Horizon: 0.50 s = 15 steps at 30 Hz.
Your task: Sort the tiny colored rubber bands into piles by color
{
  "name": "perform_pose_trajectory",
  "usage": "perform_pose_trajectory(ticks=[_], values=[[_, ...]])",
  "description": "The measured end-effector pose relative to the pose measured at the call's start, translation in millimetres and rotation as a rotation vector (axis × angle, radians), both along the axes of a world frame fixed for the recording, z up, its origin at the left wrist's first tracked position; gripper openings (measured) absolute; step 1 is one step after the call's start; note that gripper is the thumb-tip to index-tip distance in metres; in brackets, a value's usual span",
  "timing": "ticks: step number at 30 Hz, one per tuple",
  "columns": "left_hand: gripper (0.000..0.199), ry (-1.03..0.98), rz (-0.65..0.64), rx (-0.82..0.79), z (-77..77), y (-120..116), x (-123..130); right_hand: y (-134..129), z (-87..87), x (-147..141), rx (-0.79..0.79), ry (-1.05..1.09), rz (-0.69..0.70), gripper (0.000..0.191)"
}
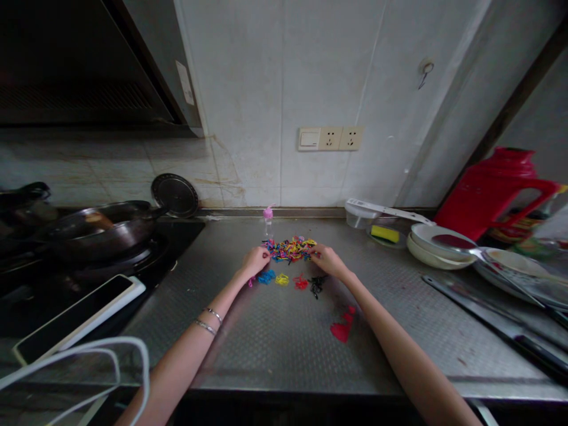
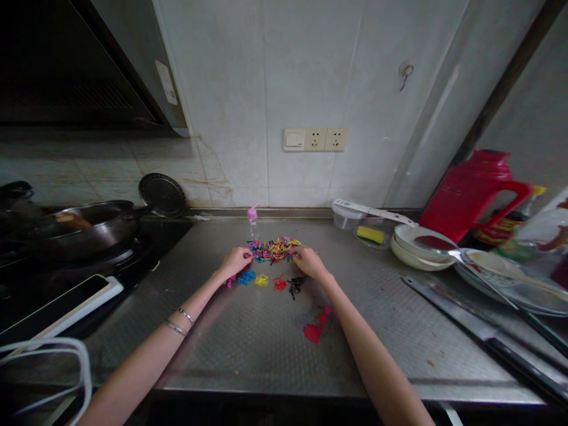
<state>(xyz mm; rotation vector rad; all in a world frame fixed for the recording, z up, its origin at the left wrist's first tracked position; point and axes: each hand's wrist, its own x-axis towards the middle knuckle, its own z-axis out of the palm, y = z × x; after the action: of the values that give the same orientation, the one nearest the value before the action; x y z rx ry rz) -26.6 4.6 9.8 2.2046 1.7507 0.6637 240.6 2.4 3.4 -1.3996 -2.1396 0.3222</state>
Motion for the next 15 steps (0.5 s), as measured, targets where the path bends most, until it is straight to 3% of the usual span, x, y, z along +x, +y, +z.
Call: perform_pose_trajectory(ticks=[6,15], values=[[0.020,-0.090,-0.032,-0.014,2.8,6,-7,4,-4.0,9,0.015,0.002,-0.021,0.024],[0.021,-0.209,-0.215,-0.019,25.1,11,-28,6,-4.9,16,-0.026,-0.019,-0.018,0.028]])
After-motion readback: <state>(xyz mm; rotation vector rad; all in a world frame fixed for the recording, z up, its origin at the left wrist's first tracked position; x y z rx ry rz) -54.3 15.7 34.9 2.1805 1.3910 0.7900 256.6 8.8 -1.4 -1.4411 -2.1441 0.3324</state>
